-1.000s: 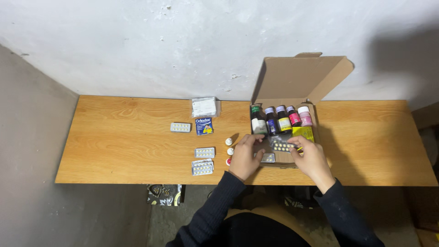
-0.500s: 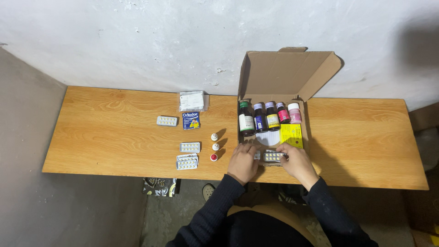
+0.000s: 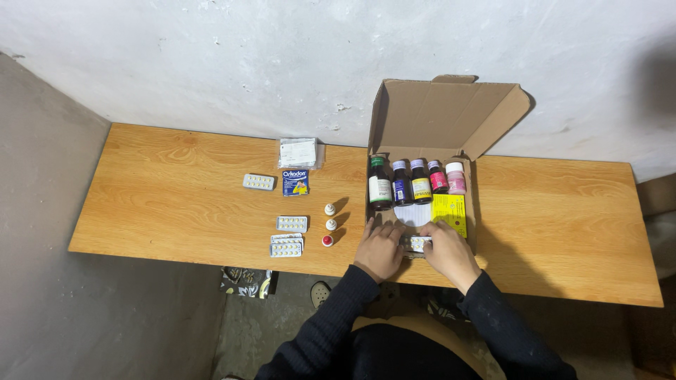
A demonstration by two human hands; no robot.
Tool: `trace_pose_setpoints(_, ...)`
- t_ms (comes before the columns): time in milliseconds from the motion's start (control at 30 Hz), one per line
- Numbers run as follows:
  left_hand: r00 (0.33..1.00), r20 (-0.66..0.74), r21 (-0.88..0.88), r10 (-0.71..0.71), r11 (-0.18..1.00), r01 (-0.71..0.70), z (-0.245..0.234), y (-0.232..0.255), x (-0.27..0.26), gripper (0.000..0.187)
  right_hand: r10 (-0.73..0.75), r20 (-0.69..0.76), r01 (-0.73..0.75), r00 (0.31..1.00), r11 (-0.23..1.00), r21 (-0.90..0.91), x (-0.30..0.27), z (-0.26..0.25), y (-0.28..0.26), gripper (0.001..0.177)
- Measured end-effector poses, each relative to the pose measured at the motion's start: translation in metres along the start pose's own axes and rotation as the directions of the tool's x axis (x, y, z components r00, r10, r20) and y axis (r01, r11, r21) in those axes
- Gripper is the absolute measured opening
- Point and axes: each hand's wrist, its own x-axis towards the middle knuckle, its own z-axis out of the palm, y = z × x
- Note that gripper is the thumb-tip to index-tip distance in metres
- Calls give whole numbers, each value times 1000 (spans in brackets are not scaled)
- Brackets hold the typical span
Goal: The person packs various medical items into a cardboard box. They place several small bottles and a yellow box into the container, followed by multiple blister packs of pills. The person arranges the items neatly inside the box.
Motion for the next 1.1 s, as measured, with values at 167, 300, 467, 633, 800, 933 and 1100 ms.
trace_pose_setpoints(167, 1000, -11, 22, 19, 1000, -19, 6, -4, 3, 48, 73, 91, -67, 993, 995, -76, 1, -5, -7, 23)
trace_pose_setpoints(300, 999, -32, 20, 26, 999, -25, 8, -5, 2, 48, 74, 69, -69, 995, 995, -72, -2, -9, -7, 24)
trace_pose_setpoints(467, 996, -66, 11, 54, 999, -54, 7, -5, 2, 47, -11, 11, 11, 1000, 998, -70, 0, -4, 1, 30)
trace_pose_setpoints(633, 997, -45, 56, 59, 997, -56, 6, -2, 4, 47, -83, -47, 78, 995, 991, -110, -3, 3, 3, 33)
trace_pose_setpoints(800, 994, -76, 84, 74, 994, -68, 7, -1, 6, 43, -81, -26, 76, 996, 985, -155, -4, 3, 4, 32)
trace_pose_setpoints(933, 998, -40, 102, 56, 993, -52, 7, 0, 9, 42, -104, -46, 93, 993, 976, -197, -4, 5, 9, 30)
trace_pose_setpoints(1100, 1000, 1, 145, 26, 989, -26, 8, 1, 13, 39, -58, 9, 59, 998, 976, -208, -1, 11, 14, 28)
